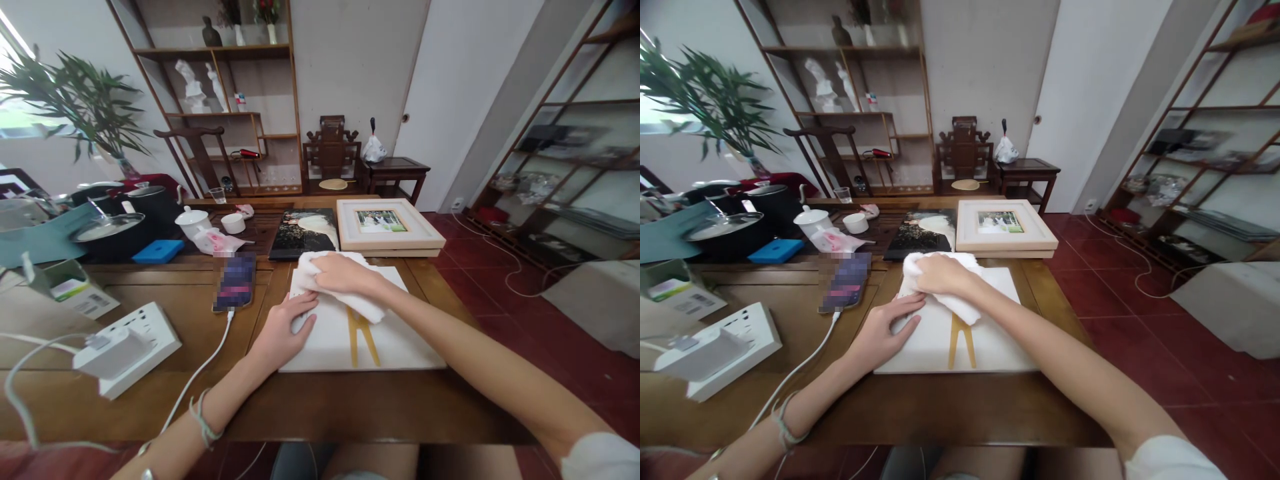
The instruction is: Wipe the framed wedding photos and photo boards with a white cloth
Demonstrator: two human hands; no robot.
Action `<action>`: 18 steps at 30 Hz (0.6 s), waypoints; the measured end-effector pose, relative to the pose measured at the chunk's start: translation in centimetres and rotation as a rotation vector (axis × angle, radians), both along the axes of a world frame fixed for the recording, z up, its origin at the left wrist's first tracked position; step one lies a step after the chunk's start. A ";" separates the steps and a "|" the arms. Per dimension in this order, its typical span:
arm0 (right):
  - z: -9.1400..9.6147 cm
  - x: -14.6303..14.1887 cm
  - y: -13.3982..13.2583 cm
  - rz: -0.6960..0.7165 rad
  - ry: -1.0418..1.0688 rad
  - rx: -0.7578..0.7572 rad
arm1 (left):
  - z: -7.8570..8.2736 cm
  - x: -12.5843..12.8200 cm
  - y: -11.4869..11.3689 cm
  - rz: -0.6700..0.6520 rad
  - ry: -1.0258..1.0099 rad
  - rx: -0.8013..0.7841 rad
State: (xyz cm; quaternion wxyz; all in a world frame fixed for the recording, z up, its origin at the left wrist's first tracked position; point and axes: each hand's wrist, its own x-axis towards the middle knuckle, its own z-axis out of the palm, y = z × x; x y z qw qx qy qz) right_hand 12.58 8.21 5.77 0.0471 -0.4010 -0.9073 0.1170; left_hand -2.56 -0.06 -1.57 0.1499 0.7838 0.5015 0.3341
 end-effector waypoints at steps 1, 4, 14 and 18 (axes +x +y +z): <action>0.0 1.0 0.1 -0.019 0.000 0.000 | -0.1 0.0 0.0 -0.002 -0.003 -0.001; -0.2 4.5 0.2 -0.084 0.007 0.010 | -0.3 -0.1 0.1 -0.014 -0.013 0.006; -4.2 11.5 -3.9 -0.246 0.018 0.055 | -0.5 -0.1 0.1 -0.020 -0.006 -0.015; -3.4 12.5 -8.4 -0.156 -0.052 -0.014 | -0.4 -0.1 0.1 -0.019 0.001 -0.023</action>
